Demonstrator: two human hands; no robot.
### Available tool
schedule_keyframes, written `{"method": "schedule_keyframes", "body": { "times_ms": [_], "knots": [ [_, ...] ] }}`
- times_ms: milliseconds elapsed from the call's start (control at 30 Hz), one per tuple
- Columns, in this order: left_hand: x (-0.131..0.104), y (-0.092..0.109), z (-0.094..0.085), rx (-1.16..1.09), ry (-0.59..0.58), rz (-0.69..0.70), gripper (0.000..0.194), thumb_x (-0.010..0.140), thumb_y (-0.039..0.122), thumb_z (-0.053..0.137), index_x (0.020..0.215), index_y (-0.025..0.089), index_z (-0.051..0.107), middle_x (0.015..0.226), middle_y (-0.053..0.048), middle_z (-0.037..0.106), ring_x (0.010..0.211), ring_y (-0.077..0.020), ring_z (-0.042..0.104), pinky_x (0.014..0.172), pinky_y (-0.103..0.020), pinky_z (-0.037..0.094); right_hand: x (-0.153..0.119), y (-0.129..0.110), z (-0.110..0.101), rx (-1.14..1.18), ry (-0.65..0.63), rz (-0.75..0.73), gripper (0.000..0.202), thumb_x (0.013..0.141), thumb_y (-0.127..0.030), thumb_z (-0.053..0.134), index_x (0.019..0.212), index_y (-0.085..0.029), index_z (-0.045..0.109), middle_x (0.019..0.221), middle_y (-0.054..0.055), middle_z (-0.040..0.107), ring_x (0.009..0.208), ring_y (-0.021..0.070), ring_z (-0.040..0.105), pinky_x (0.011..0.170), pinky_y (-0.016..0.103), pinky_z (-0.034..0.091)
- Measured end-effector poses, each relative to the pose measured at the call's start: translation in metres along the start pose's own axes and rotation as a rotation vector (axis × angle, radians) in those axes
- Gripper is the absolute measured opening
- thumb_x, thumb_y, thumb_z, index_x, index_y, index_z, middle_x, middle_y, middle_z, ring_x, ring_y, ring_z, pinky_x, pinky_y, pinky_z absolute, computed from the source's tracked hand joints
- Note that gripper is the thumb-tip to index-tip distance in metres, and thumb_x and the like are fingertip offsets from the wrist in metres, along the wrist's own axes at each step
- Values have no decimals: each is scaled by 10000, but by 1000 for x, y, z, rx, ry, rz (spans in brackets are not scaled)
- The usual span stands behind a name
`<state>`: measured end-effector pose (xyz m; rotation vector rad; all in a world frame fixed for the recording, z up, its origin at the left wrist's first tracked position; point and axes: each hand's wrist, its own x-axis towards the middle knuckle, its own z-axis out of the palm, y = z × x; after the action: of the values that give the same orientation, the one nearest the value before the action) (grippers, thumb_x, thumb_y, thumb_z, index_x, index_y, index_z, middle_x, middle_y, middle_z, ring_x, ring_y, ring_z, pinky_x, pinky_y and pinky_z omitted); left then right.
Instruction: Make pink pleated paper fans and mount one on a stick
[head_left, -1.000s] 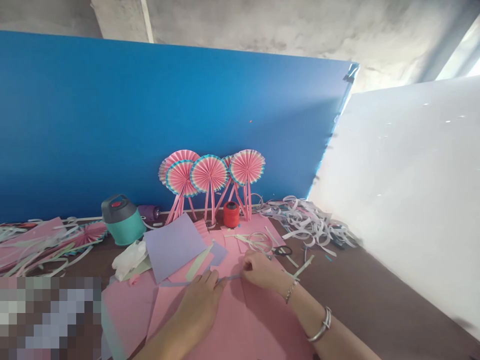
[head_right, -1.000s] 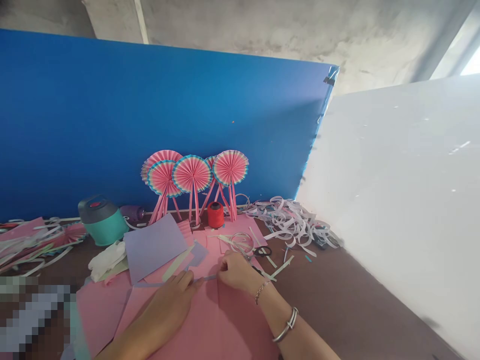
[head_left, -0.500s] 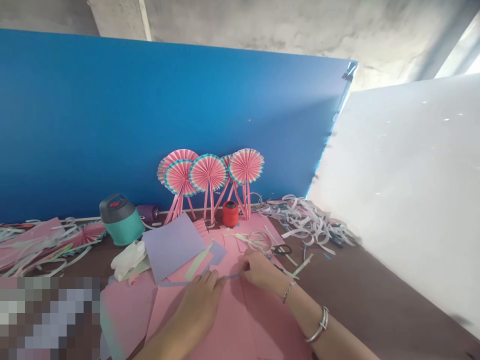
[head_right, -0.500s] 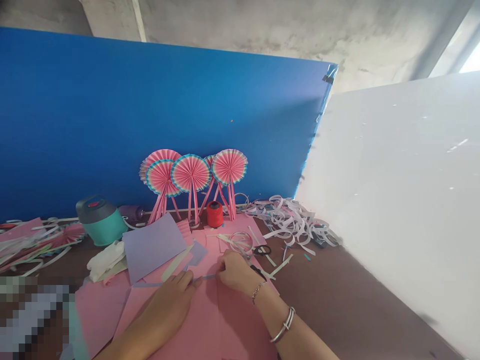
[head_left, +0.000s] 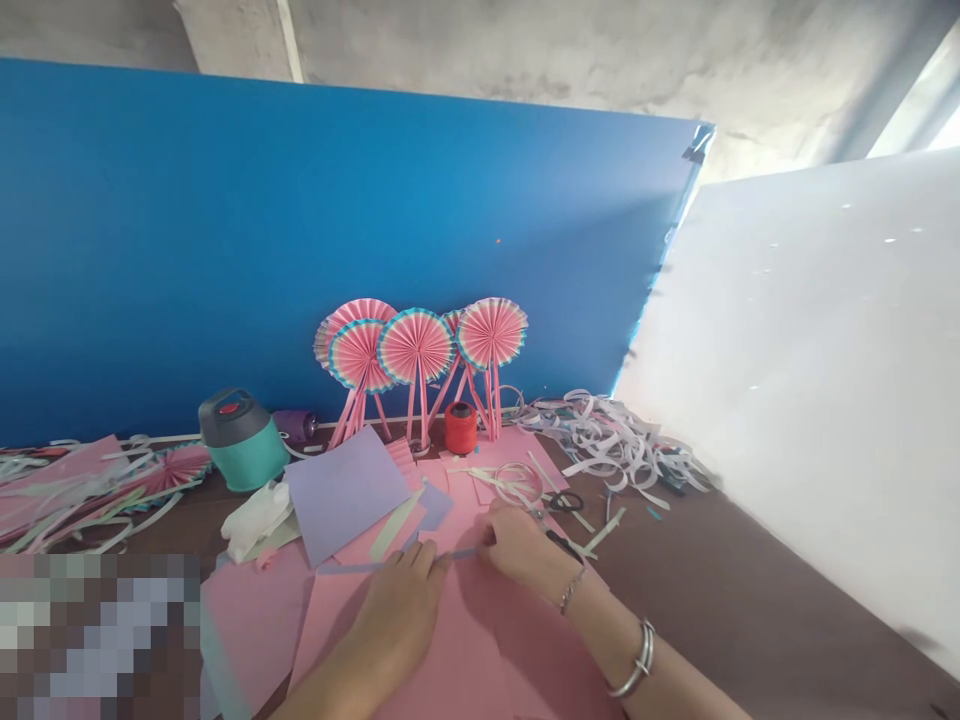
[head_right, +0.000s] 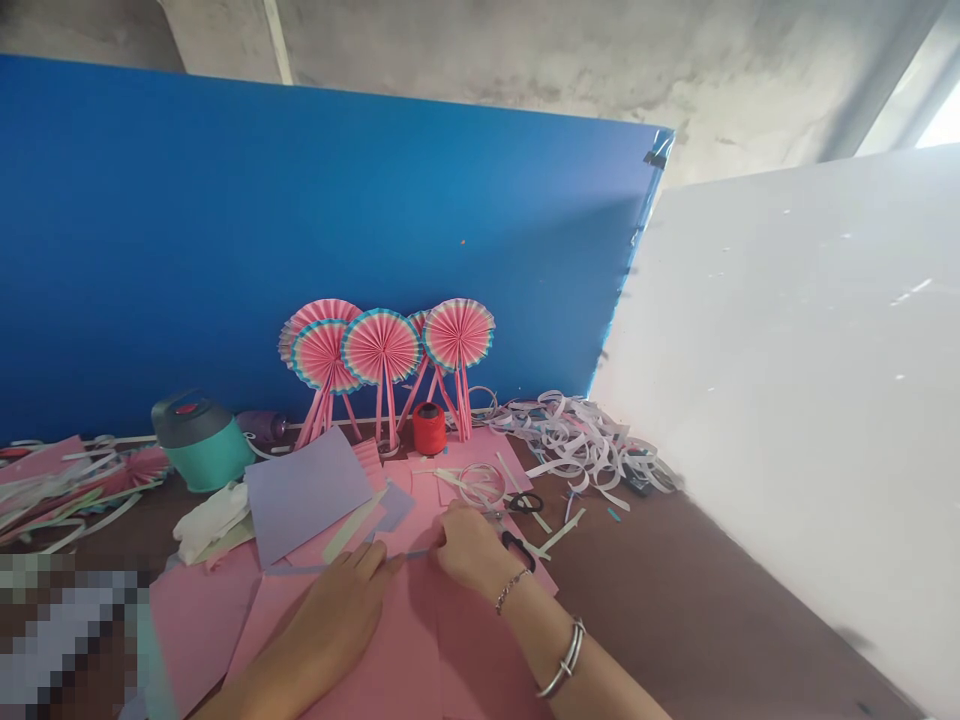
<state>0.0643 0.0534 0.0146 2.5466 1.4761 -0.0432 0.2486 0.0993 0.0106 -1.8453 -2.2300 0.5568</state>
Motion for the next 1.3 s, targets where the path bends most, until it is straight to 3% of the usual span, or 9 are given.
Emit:
{"method": "schedule_keyframes", "body": {
  "times_ms": [200,467,667,767,833,1000,1133,1300],
  "knots": [
    [1,0,-1,-46,29,-35,472,791,19,286,1103,187,598,1066,-106,582,918,-256,536,809,-399,417,-1,1,1,-8,23,-20,80,660,-113,583,693,-137,652,847,76,618,706,151,532,569,246,282],
    [-3,-6,6,-89,86,-34,525,879,118,298,1393,184,380,1314,-115,521,1178,-265,480,992,-419,370,1,15,10,105,131,-165,81,683,-102,544,624,-154,564,741,29,562,677,139,496,594,242,305],
    [1,-13,8,-260,296,-48,383,927,240,333,1259,242,525,1165,-87,574,1104,-243,516,913,-393,439,1,17,4,201,275,-451,114,794,-97,502,746,-175,571,812,40,594,760,157,531,689,256,366],
    [8,-19,14,-378,441,-54,359,918,307,400,1241,232,536,1198,-89,561,1146,-256,488,949,-420,411,-3,14,-2,181,325,-524,129,853,-125,479,784,-184,571,818,38,628,777,166,551,716,287,349],
    [13,-21,17,-488,452,-61,319,909,346,426,1161,236,588,1124,-68,612,1093,-246,522,939,-417,410,-5,12,-4,183,350,-552,136,864,-129,471,786,-186,567,801,34,642,757,167,559,710,298,339],
    [19,-20,18,-621,467,-141,225,869,291,452,757,224,635,809,-19,659,848,-219,587,847,-397,426,-7,9,-2,270,344,-493,131,853,-135,473,817,-188,587,787,29,662,705,160,570,738,322,354],
    [18,-18,16,-575,534,-99,221,866,299,465,729,224,621,760,-10,650,805,-215,585,870,-417,398,-8,8,0,325,292,-429,162,830,-144,495,901,-200,630,804,20,680,668,146,567,795,349,363],
    [16,-16,15,-517,571,-58,222,877,291,462,743,227,627,751,-9,654,787,-209,590,883,-416,381,-6,7,1,313,281,-423,107,787,-162,539,730,-183,627,708,14,645,659,150,546,773,345,364]
  ]
}}
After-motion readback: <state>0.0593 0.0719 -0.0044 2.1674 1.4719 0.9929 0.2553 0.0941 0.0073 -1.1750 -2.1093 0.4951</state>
